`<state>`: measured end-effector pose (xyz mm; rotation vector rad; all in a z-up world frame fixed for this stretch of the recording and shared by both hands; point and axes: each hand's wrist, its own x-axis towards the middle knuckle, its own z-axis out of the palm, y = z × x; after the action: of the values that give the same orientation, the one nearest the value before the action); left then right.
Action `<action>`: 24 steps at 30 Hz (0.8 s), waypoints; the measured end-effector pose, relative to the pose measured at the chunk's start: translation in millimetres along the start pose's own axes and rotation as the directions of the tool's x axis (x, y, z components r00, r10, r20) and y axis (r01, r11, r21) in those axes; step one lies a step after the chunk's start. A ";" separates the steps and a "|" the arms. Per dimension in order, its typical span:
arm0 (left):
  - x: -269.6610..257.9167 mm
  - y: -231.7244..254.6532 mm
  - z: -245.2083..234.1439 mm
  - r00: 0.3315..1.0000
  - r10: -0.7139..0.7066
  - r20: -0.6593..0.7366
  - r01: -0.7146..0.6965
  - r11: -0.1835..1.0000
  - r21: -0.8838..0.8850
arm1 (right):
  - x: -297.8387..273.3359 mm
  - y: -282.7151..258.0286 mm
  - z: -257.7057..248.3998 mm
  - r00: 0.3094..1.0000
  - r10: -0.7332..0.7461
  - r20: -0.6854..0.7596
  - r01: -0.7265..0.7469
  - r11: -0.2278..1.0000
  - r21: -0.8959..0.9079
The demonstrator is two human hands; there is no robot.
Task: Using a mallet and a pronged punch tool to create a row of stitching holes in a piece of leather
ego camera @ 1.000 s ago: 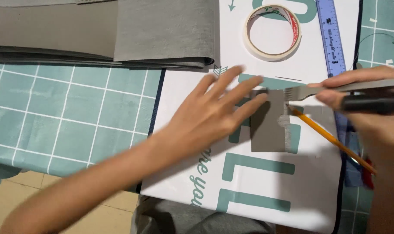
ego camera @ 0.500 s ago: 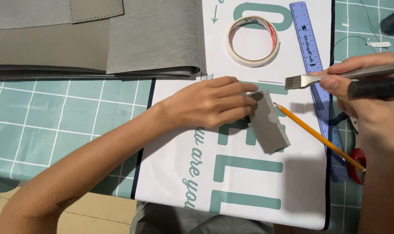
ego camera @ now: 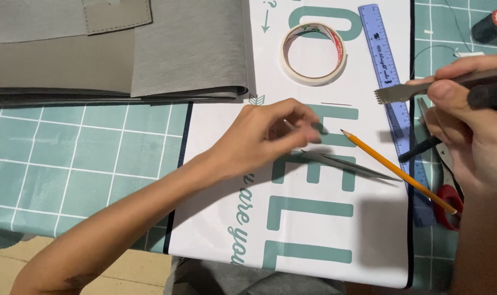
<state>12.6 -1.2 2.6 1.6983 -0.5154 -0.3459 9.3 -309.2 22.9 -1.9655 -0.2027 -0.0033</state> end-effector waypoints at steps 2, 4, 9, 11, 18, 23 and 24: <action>-2.2 2.7 -2.8 0.962 0.217 0.166 -0.238 0.964 0.119 | -0.7 2.4 -2.3 1.000 -0.007 0.014 0.007 0.999 0.033; -3.4 -7.5 3.6 0.906 0.341 0.251 -0.400 0.884 0.243 | -1.7 -3.4 1.4 1.000 0.005 -0.016 -0.004 0.999 0.041; -15.7 -18.9 26.1 0.744 0.449 0.495 -0.668 0.533 0.520 | -3.8 -8.1 1.2 0.999 -0.022 -0.043 0.024 0.998 0.053; -19.6 -23.7 33.0 0.699 0.494 0.516 -0.711 0.409 0.572 | -3.1 -12.5 1.5 0.998 -0.063 -0.010 0.063 0.998 0.011; -4.8 -31.6 6.6 0.771 0.502 0.392 -0.631 0.519 0.576 | -5.3 -23.5 12.0 0.998 -0.034 -0.052 0.033 0.999 -0.016; -11.9 -23.0 -6.4 0.821 0.548 0.157 -0.459 0.473 0.752 | -0.2 -70.2 25.7 0.989 0.006 0.146 0.055 0.911 -0.408; -20.3 -20.0 -1.9 0.822 0.548 0.156 -0.459 0.474 0.751 | 1.0 -73.8 30.9 0.989 0.006 0.147 0.055 0.911 -0.409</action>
<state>-0.8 13.6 -17.7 2.2423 -1.1801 0.5007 -3.2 -252.7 78.3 -2.3884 -0.3449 0.0875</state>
